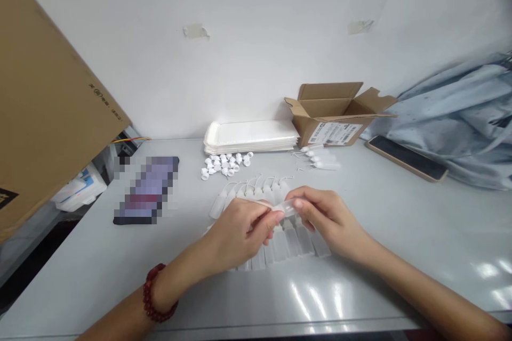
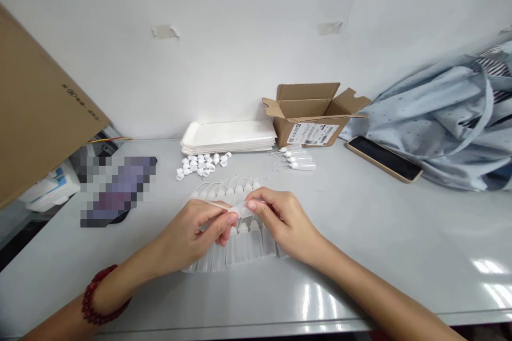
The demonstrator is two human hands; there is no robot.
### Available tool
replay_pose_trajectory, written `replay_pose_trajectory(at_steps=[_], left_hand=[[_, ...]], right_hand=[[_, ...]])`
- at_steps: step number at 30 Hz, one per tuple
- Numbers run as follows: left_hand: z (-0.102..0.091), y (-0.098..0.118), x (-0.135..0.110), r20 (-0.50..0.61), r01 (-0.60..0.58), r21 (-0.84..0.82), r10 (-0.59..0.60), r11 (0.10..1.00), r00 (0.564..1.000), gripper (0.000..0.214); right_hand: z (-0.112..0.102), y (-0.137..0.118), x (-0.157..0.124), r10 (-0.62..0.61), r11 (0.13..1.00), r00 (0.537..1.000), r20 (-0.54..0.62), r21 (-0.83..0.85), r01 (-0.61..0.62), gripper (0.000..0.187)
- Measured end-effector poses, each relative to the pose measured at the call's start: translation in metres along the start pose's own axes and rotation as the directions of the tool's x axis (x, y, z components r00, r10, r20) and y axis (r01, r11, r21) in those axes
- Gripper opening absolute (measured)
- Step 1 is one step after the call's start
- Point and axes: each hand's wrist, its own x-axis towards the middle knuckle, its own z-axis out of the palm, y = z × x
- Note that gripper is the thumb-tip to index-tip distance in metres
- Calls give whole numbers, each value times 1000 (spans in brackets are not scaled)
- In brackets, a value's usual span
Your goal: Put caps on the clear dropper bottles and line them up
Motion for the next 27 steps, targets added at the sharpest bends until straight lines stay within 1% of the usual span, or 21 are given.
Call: replay_pose_trajectory(at_steps=[2, 3, 5, 6, 8, 11, 13, 15, 17, 19, 21, 23, 25, 27], left_hand=[[1, -3, 1, -23, -112, 104, 114, 988, 993, 39], [2, -6, 1, -40, -178, 164, 187, 970, 982, 37], [5, -12, 1, -58, -294, 300, 326, 907, 944, 33], [6, -15, 1, -55, -332, 364, 376, 870, 925, 31], [8, -20, 1, -35, -364, 467, 429, 805, 903, 28], [9, -22, -1, -10, -376, 582, 468, 721, 883, 24], [9, -21, -1, -5, -385, 629, 499, 675, 867, 25], [10, -20, -1, -1, -389, 650, 512, 653, 859, 26], [10, -20, 0, -1, -391, 646, 513, 656, 858, 26], [10, -21, 1, -15, -387, 624, 506, 679, 863, 25], [10, -24, 3, -59, -378, 574, 497, 727, 866, 21], [8, -28, 5, -134, -365, 504, 489, 783, 862, 14], [2, -31, 7, -202, -339, 444, 461, 830, 864, 13], [-8, -35, 9, -242, -262, 437, 393, 860, 887, 17]], right_hand=[[0, 0, 1, 62, 998, 998, 25, 32, -63, 35], [0, 0, 1, 95, 994, 995, 37, 45, -96, 36], [0, 1, 1, 166, 982, 985, 56, 80, -170, 39], [1, 2, 1, 201, 973, 977, 67, 105, -208, 40], [2, 2, 1, 261, 946, 961, 87, 175, -273, 42], [3, 3, 3, 317, 900, 941, 115, 278, -337, 43], [3, 4, 5, 340, 872, 930, 138, 324, -367, 44], [3, 6, 6, 352, 847, 922, 165, 363, -388, 44], [3, 8, 7, 355, 830, 916, 185, 389, -400, 45], [2, 9, 7, 348, 832, 919, 184, 391, -393, 45], [1, 9, 8, 329, 848, 929, 170, 379, -370, 44], [-2, 8, 9, 303, 870, 942, 144, 362, -335, 42], [-8, 7, 12, 278, 904, 957, 85, 314, -291, 40], [-17, 8, 15, 257, 942, 966, -24, 227, -245, 38]])
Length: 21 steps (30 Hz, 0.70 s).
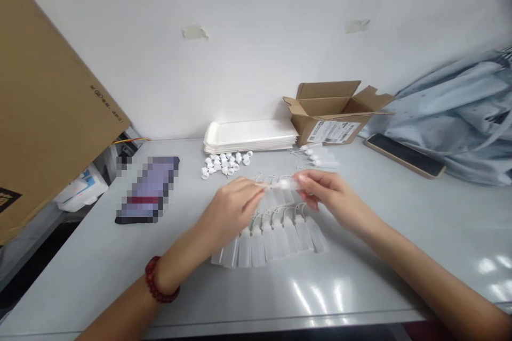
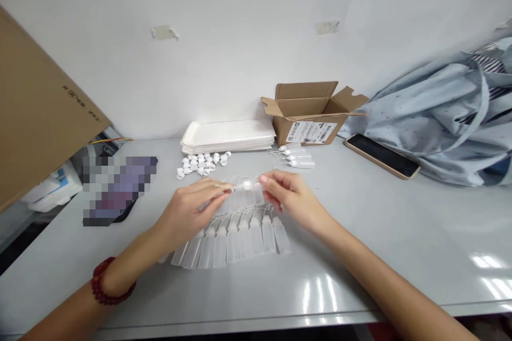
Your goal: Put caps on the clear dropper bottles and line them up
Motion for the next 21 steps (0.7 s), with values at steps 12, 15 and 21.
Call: replay_pose_trajectory(at_steps=[12, 15, 21], left_hand=[[-61, -60, 1, 46, 500, 615, -661, 609, 749, 29], [-59, -60, 2, 74, 509, 597, -675, 620, 734, 27], [-53, -57, 3, 93, 515, 579, -679, 632, 728, 26]], right_hand=[[-89, 23, 24, -161, 743, 962, -221, -669, -29, 34], [-107, 30, 25, -99, 700, 983, -156, -713, -43, 30], [-122, 33, 24, -31, 662, 991, -127, -745, -75, 24]])
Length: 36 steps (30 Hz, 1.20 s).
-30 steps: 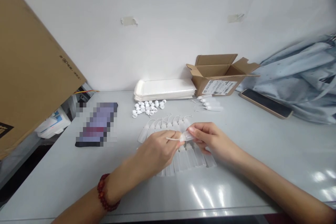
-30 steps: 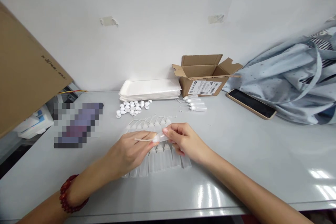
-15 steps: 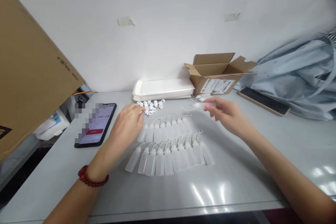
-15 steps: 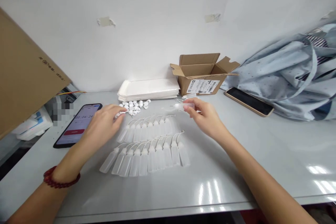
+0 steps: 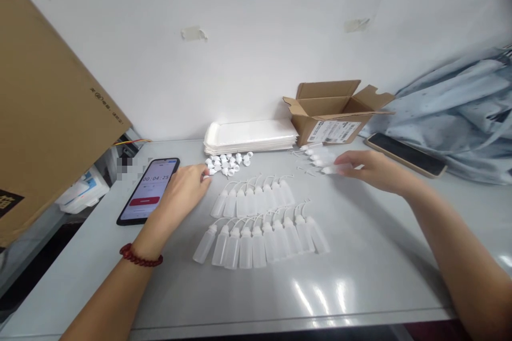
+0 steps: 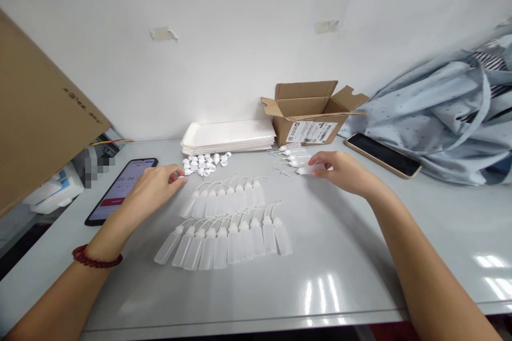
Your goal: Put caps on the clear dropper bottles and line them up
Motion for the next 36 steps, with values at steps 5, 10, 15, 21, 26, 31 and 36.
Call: replay_pose_trajectory(at_steps=[5, 10, 15, 21, 26, 31, 36], left_hand=[[1, -2, 1, 10, 1, -14, -1, 1000, 1000, 24], [2, -6, 1, 23, 0, -50, 1, 999, 1000, 24], [3, -7, 1, 32, -13, -86, 16, 996, 999, 22], [3, -5, 1, 22, -17, -104, 19, 994, 1000, 22], [2, -4, 1, 30, -3, -140, 8, 990, 1000, 24], [-2, 1, -2, 37, 9, -180, -2, 984, 999, 28], [-4, 4, -3, -1, 14, -249, -14, 968, 1000, 32]], right_hand=[[-2, -9, -2, 38, 998, 998, -41, -38, -40, 16], [0, -17, -3, 32, 999, 997, -74, -27, -35, 11], [6, -10, 3, 10, 1000, 994, -108, -25, -13, 10], [13, -8, 6, -79, 996, 986, -146, -60, 71, 23], [16, -11, 6, -127, 991, 983, -130, -47, 122, 24], [17, -13, 5, -126, 991, 983, -135, -58, 119, 17], [17, -16, 3, -91, 993, 983, -160, -83, 78, 24]])
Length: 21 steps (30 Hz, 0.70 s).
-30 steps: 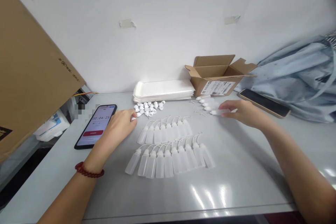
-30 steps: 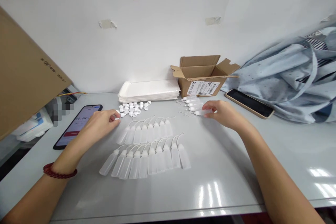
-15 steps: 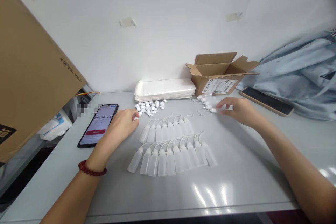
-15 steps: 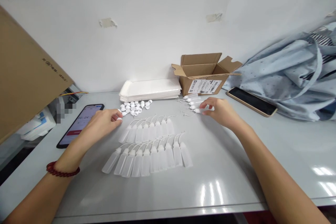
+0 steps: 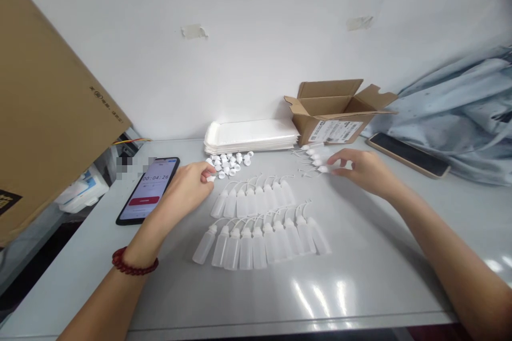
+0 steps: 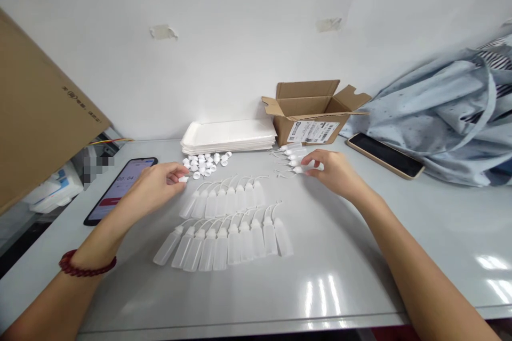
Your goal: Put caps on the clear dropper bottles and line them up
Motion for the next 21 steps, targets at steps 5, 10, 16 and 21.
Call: replay_pose_trajectory(at_steps=[5, 10, 16, 21], left_hand=[[1, 3, -1, -102, -68, -35, 64, 997, 993, 33], [2, 6, -3, -206, -139, -80, 120, 987, 971, 30], [5, 10, -5, -242, -158, -185, 111, 970, 964, 25], [6, 14, -7, -292, -169, -212, 103, 963, 951, 22]], right_hand=[[-1, 3, 0, 3, 1000, 1000, -14, -5, -3, 33], [-10, -19, -9, 12, 998, 998, -57, 63, -9, 28], [-11, -69, -37, -114, 989, 905, 410, 137, 63, 30], [0, -69, -47, -136, 991, 853, 504, 58, 124, 38]])
